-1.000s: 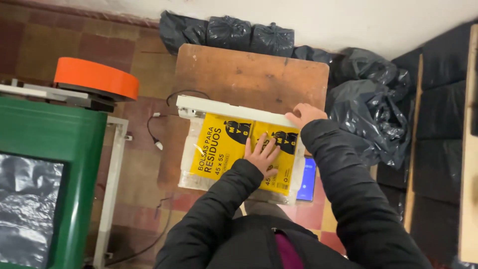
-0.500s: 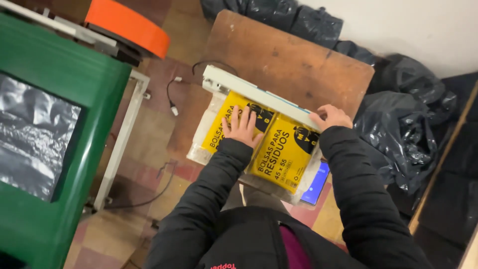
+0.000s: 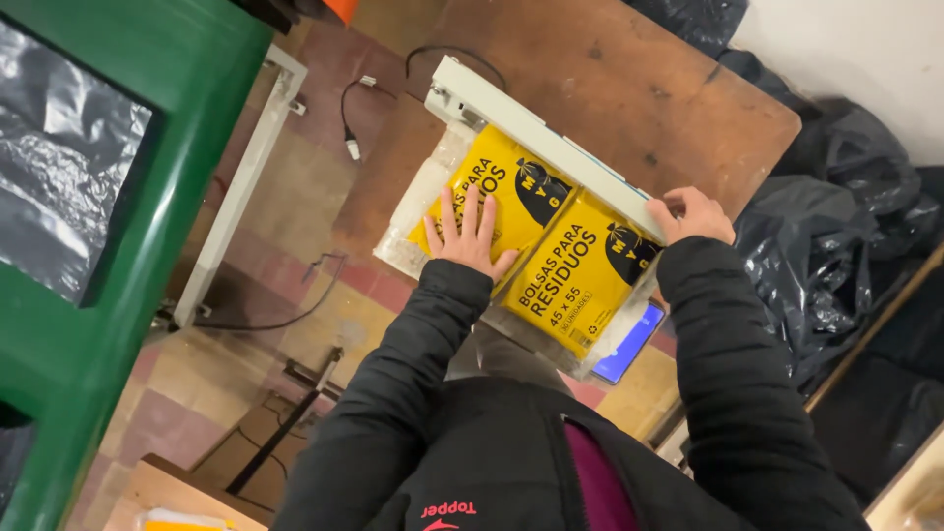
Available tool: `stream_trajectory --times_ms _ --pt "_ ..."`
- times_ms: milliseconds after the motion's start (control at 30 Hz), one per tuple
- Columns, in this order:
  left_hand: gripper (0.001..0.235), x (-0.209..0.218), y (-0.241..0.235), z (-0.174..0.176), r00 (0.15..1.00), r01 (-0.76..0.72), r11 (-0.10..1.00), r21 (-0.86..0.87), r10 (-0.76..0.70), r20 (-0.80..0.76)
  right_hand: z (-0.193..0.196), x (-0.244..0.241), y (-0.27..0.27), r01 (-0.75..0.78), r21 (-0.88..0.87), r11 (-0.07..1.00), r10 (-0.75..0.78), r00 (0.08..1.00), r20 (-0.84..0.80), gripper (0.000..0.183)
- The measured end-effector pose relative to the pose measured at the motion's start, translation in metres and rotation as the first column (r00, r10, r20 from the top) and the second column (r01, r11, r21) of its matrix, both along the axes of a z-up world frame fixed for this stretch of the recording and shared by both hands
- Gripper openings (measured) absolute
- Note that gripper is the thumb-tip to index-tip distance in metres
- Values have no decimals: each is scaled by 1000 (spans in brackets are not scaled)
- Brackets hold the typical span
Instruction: Folding plastic garbage bags and placing them into printed plastic sleeves, then sealing the sleeves with a heat sealer.
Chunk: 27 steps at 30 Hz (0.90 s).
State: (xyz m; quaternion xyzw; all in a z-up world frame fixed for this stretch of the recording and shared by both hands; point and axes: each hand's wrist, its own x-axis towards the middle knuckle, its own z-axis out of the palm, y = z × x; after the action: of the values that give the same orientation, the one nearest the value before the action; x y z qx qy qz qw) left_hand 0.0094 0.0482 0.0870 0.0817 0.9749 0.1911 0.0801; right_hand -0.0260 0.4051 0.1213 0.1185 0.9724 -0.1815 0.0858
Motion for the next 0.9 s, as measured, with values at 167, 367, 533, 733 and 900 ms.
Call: stream_trajectory --times_ms 167,367,533,733,900 --pt "97 11 -7 -1 998 -57 998 20 58 -32 -6 0 3 -12 -2 1000 12 1000 -25 39" --pt "94 24 -18 2 996 -81 996 45 82 -29 -7 -1 7 -8 -3 1000 8 1000 2 40" --pt "82 41 -35 -16 990 -70 993 97 81 -118 -6 1 5 -8 13 1000 7 1000 21 40" --pt "64 48 -51 -28 972 -90 980 175 125 -199 -4 1 6 -50 4 999 50 999 7 39" --pt "55 46 -57 -29 944 -41 967 253 121 -307 0 2 2 -67 26 997 68 997 -25 37"
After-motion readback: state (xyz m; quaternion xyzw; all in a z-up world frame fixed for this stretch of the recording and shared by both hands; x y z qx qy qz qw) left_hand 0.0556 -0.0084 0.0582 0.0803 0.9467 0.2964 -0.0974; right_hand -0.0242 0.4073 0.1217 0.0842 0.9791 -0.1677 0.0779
